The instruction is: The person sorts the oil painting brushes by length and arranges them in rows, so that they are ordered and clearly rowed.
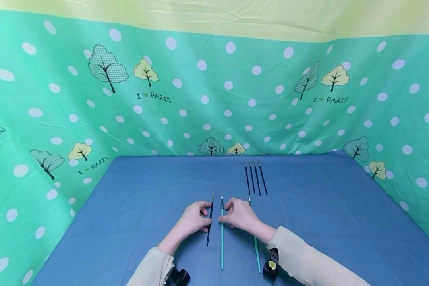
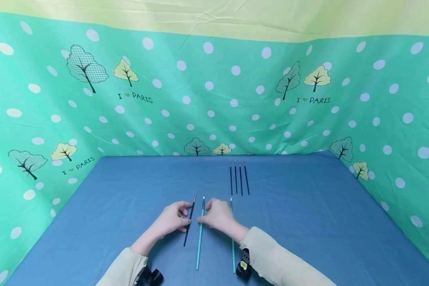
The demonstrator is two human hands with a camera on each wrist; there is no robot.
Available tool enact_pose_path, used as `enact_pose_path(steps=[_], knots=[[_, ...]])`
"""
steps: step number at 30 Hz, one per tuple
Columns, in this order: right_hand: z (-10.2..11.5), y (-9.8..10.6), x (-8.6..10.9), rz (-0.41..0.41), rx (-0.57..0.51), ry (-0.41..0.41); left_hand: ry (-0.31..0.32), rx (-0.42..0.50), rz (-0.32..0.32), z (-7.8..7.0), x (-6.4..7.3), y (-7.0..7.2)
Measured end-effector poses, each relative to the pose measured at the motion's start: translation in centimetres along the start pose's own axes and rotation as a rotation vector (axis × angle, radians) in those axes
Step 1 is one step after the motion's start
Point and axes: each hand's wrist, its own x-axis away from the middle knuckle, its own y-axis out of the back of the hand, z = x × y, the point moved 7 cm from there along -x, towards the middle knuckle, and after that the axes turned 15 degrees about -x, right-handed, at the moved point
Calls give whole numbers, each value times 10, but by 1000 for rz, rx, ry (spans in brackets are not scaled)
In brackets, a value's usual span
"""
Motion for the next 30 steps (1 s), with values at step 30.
enact_pose_path(steps=[30], knots=[[5, -3, 1, -51, 97, 18, -13, -4, -5, 0, 0, 0]])
